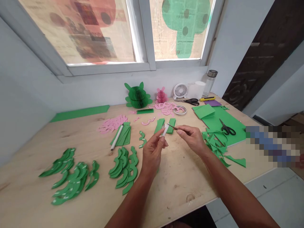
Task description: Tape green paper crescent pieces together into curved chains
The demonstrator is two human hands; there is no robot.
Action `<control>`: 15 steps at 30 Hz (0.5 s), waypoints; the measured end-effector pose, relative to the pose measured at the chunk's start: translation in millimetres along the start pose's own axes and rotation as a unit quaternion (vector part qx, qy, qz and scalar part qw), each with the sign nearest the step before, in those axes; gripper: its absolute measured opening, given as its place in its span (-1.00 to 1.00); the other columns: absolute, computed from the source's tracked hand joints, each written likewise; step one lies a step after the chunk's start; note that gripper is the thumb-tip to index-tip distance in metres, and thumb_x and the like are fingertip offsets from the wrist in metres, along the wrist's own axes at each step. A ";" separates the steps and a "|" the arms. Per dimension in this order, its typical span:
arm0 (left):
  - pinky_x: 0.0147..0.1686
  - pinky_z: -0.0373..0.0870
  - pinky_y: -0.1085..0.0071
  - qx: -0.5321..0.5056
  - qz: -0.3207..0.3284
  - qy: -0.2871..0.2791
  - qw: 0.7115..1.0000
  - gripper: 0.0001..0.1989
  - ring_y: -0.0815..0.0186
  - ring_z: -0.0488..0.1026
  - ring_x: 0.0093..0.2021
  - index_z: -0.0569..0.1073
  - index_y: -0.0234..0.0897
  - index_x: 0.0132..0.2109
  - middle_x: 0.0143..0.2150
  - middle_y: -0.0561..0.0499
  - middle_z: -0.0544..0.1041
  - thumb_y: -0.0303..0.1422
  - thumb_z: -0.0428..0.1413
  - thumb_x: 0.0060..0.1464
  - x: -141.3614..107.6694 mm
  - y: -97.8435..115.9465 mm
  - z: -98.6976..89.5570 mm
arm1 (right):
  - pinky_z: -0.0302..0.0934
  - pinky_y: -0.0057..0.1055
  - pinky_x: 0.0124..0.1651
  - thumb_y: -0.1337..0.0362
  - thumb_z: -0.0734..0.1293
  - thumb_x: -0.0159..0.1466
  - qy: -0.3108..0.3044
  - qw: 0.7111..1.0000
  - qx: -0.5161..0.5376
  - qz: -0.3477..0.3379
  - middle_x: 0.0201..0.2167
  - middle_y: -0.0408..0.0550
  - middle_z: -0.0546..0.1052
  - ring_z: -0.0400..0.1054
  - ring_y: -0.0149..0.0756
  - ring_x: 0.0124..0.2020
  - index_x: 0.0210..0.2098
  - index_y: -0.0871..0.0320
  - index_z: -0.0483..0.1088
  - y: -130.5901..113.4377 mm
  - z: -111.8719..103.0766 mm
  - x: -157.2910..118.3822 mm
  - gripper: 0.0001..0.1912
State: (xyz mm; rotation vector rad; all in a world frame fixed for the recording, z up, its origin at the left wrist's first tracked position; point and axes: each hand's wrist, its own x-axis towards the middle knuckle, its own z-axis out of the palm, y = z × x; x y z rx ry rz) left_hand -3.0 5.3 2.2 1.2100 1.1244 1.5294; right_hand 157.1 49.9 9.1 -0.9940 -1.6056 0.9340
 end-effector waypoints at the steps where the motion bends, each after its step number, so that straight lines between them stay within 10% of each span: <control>1: -0.37 0.27 0.45 0.001 -0.001 0.001 1.000 -0.63 0.41 0.29 -0.46 0.46 -0.23 0.03 -0.52 0.09 0.39 -0.28 0.11 0.06 0.1 0.3 0.1 | 0.18 -0.38 -0.34 0.07 0.32 0.16 0.003 1.000 -0.001 0.001 -0.40 -0.04 0.54 0.31 -0.30 -0.37 -0.24 0.17 0.55 0.9 0.1 0.1 -0.67; 15: -0.38 0.27 0.45 -0.004 0.001 0.009 1.000 -0.61 0.40 0.28 -0.47 0.46 -0.25 0.03 -0.53 0.09 0.38 -0.26 0.12 0.05 1.0 -1.7 -0.1 | 0.17 -0.41 -0.39 0.02 0.33 0.13 -0.008 0.999 0.026 0.033 -0.39 -0.05 0.50 0.29 -0.30 -0.37 -0.19 0.17 0.53 1.4 1.7 0.6 -0.61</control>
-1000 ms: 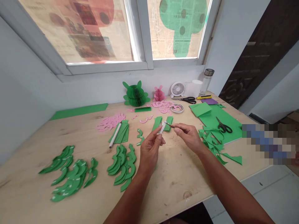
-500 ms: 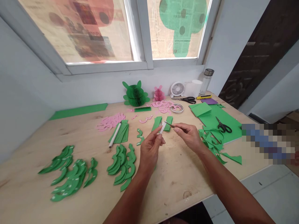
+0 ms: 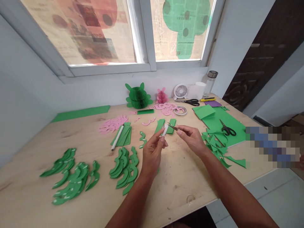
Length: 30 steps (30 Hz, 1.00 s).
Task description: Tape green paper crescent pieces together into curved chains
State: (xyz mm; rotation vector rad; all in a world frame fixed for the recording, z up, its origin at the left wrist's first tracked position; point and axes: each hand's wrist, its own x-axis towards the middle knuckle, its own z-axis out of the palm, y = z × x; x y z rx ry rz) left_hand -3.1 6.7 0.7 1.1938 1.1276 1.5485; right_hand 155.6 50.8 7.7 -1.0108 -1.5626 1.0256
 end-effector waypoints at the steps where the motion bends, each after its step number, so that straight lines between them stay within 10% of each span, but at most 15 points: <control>1: -0.38 0.26 0.45 -0.001 0.000 -0.002 1.000 -0.61 0.40 0.28 -0.47 0.46 -0.25 0.03 -0.53 0.09 0.38 -0.26 0.12 0.05 0.0 0.1 0.0 | 0.18 -0.40 -0.37 0.02 0.33 0.13 -0.003 1.000 -0.001 0.000 -0.38 -0.05 0.51 0.29 -0.29 -0.35 -0.19 0.17 0.53 -0.1 0.3 -0.2 -0.60; 30: -0.40 0.24 0.45 -0.012 -0.030 -0.066 0.997 -0.61 0.41 0.29 -0.48 0.47 -0.27 0.03 -0.53 0.08 0.41 -0.28 0.13 0.04 -2.1 4.2 2.7 | 0.09 -0.43 -0.39 0.08 0.29 0.21 -0.038 0.996 -0.043 -0.068 -0.43 -0.10 0.42 0.19 -0.40 -0.45 -0.12 0.15 0.49 -2.8 -1.0 -1.5 -0.64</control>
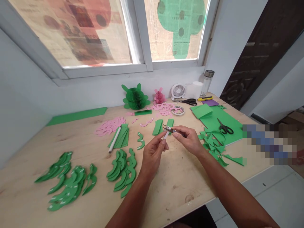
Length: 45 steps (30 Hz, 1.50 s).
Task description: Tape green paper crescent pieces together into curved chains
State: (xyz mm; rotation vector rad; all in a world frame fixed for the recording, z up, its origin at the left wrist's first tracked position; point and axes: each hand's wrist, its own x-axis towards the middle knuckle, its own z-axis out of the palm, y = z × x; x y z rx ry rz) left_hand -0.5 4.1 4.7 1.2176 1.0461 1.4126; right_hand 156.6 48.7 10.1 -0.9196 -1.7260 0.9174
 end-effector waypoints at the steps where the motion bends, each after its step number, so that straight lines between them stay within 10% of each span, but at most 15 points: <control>1: -0.40 0.24 0.45 -0.002 0.000 0.003 1.000 -0.62 0.41 0.29 -0.48 0.47 -0.27 0.03 -0.54 0.09 0.41 -0.28 0.13 0.04 -0.1 -0.1 0.1 | 0.08 -0.44 -0.40 0.09 0.28 0.21 0.000 1.000 -0.012 -0.006 -0.45 -0.11 0.40 0.18 -0.40 -0.46 -0.11 0.16 0.49 -1.1 -0.4 -0.1 -0.64; 14: -0.39 0.22 0.46 -0.018 -0.001 0.018 1.000 -0.62 0.42 0.29 -0.47 0.47 -0.28 0.01 -0.53 0.10 0.39 -0.29 0.15 0.02 -0.7 -1.2 1.9 | 0.11 -0.47 -0.41 0.21 0.29 0.23 0.053 0.969 -0.196 -0.139 -0.46 -0.11 0.36 0.21 -0.43 -0.48 -0.08 0.21 0.43 -7.3 1.7 -4.8 -0.70; 45: -0.40 0.22 0.45 -0.005 0.002 0.017 1.000 -0.60 0.42 0.28 -0.48 0.46 -0.27 0.04 -0.54 0.10 0.39 -0.28 0.13 0.04 -0.8 -0.8 0.5 | 0.06 -0.46 -0.44 0.17 0.28 0.24 0.041 0.986 -0.120 -0.105 -0.49 -0.14 0.34 0.18 -0.44 -0.50 -0.09 0.17 0.45 -8.2 1.7 -4.1 -0.70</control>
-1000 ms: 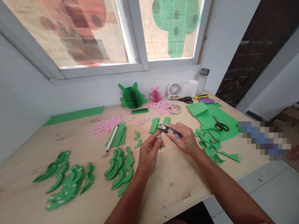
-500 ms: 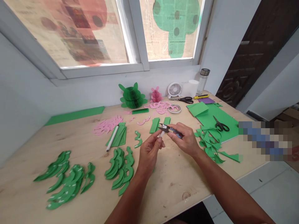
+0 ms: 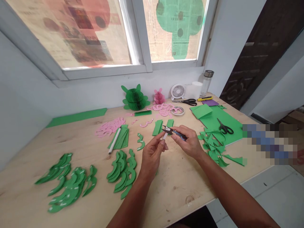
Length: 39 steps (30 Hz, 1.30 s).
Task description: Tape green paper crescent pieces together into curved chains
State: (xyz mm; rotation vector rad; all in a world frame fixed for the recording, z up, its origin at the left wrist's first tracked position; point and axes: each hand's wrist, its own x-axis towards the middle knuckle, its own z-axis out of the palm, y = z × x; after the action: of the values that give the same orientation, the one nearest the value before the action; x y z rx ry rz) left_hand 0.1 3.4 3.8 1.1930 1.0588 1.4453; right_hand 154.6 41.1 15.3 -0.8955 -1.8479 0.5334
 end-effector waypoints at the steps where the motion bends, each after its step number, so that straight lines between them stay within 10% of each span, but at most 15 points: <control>1: -0.40 0.22 0.45 0.000 0.000 0.001 1.000 -0.60 0.42 0.28 -0.48 0.46 -0.27 0.04 -0.54 0.10 0.39 -0.28 0.13 0.03 0.0 -0.1 0.0 | 0.06 -0.46 -0.44 0.17 0.27 0.24 0.000 1.000 0.002 0.001 -0.49 -0.14 0.34 0.18 -0.44 -0.50 -0.09 0.17 0.45 -0.2 0.1 0.1 -0.70; 39: -0.40 0.24 0.44 0.004 0.002 -0.003 1.000 -0.58 0.40 0.30 -0.48 0.45 -0.25 0.05 -0.54 0.09 0.40 -0.26 0.14 0.02 0.9 -2.3 -1.5 | 0.07 -0.46 -0.44 0.17 0.27 0.24 -0.006 0.999 0.027 0.017 -0.48 -0.13 0.34 0.19 -0.42 -0.49 -0.09 0.17 0.45 -0.6 -1.2 0.3 -0.69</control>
State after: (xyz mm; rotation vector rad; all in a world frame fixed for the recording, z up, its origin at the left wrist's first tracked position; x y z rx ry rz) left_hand -1.2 4.6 1.4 1.2059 1.0602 1.4419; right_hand 155.4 40.9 16.4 -0.8913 -1.8231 0.6075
